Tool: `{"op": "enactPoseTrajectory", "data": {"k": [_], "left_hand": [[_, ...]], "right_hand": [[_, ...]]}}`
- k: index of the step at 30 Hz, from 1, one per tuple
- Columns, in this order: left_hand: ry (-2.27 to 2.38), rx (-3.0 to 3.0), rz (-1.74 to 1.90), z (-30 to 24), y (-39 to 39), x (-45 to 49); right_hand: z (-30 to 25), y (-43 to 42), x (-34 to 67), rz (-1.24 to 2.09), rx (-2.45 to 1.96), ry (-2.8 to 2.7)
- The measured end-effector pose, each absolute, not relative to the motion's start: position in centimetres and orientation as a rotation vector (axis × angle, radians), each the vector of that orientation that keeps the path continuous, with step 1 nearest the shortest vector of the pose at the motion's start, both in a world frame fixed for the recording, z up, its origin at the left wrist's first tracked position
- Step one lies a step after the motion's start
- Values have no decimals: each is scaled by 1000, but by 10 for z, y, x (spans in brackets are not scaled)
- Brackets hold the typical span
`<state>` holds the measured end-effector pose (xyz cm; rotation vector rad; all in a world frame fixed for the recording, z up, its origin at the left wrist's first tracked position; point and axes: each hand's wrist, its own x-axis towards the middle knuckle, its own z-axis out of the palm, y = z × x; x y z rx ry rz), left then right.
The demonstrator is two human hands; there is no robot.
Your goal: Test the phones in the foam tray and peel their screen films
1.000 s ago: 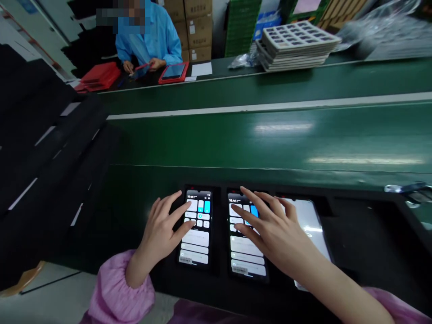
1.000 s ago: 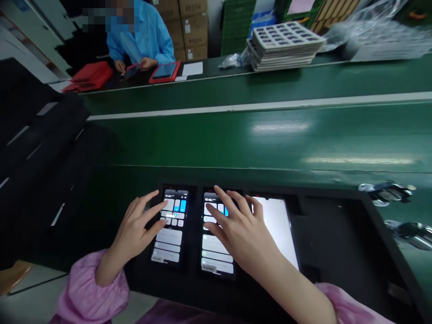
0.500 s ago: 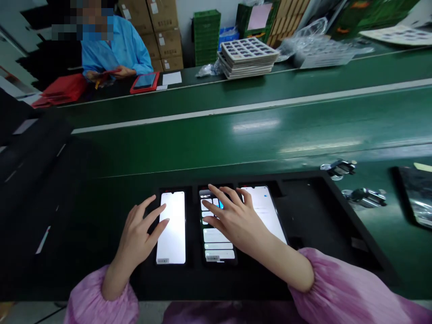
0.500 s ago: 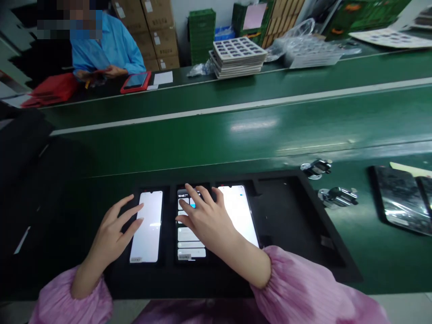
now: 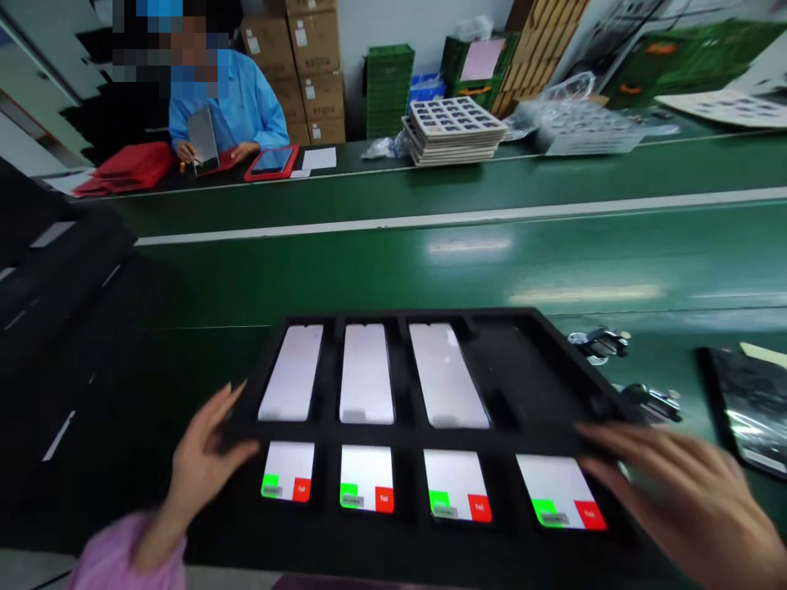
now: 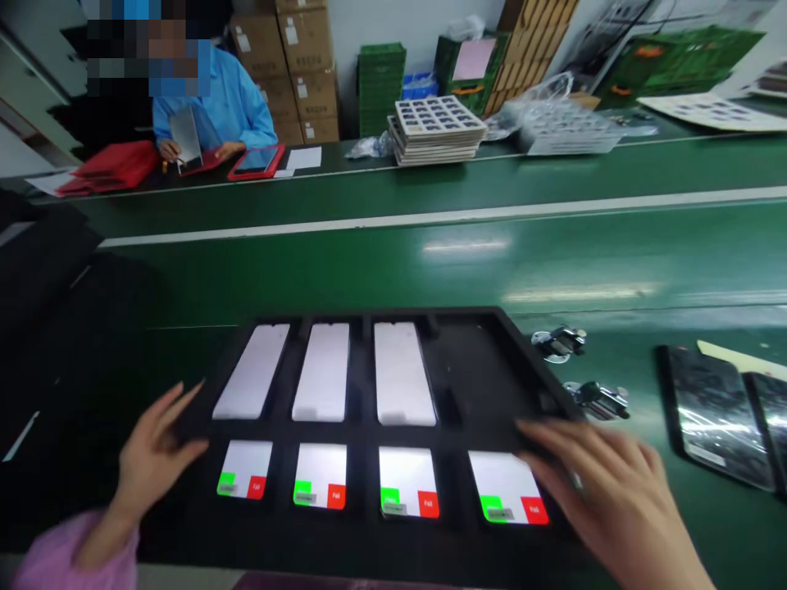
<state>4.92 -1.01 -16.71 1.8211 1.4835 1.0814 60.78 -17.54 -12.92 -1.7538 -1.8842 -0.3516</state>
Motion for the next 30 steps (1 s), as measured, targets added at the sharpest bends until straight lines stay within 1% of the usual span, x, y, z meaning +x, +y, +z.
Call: {"op": "enactPoseTrajectory", "data": {"k": [4, 5, 7, 9, 11, 15, 17, 19, 23, 27, 30], "left_hand": [[1405, 1953, 1024, -122, 117, 115], [1394, 1989, 995, -113, 135, 127], [1377, 2076, 959, -97, 146, 146], [1318, 2172, 919, -82, 128, 162], [1160, 2323, 823, -70, 94, 180], [660, 2697, 338, -68, 41, 234], [658, 2742, 146, -78, 31, 265], [770, 2769, 41, -91, 26, 289], [939, 2786, 21, -109, 22, 306], [968, 2764, 84, -111, 23, 305], [967, 2858, 288, -103, 18, 314]], "right_hand": [[-116, -48, 632, -306, -1733, -1912], [-117, -30, 635, -320, -1748, -1894], [-122, -17, 636, -333, -1752, -1896], [-126, -32, 632, -294, -1721, -1989], [-129, -59, 626, -237, -1691, -2115], [-132, -96, 616, -241, -1777, -2190], [-135, -99, 611, -245, -1836, -2179], [-138, -97, 606, -230, -1877, -2160], [-142, -95, 601, -207, -1916, -2071], [-154, -87, 609, -123, -1848, -1982], [-160, -83, 618, -52, -1748, -1931]]}}
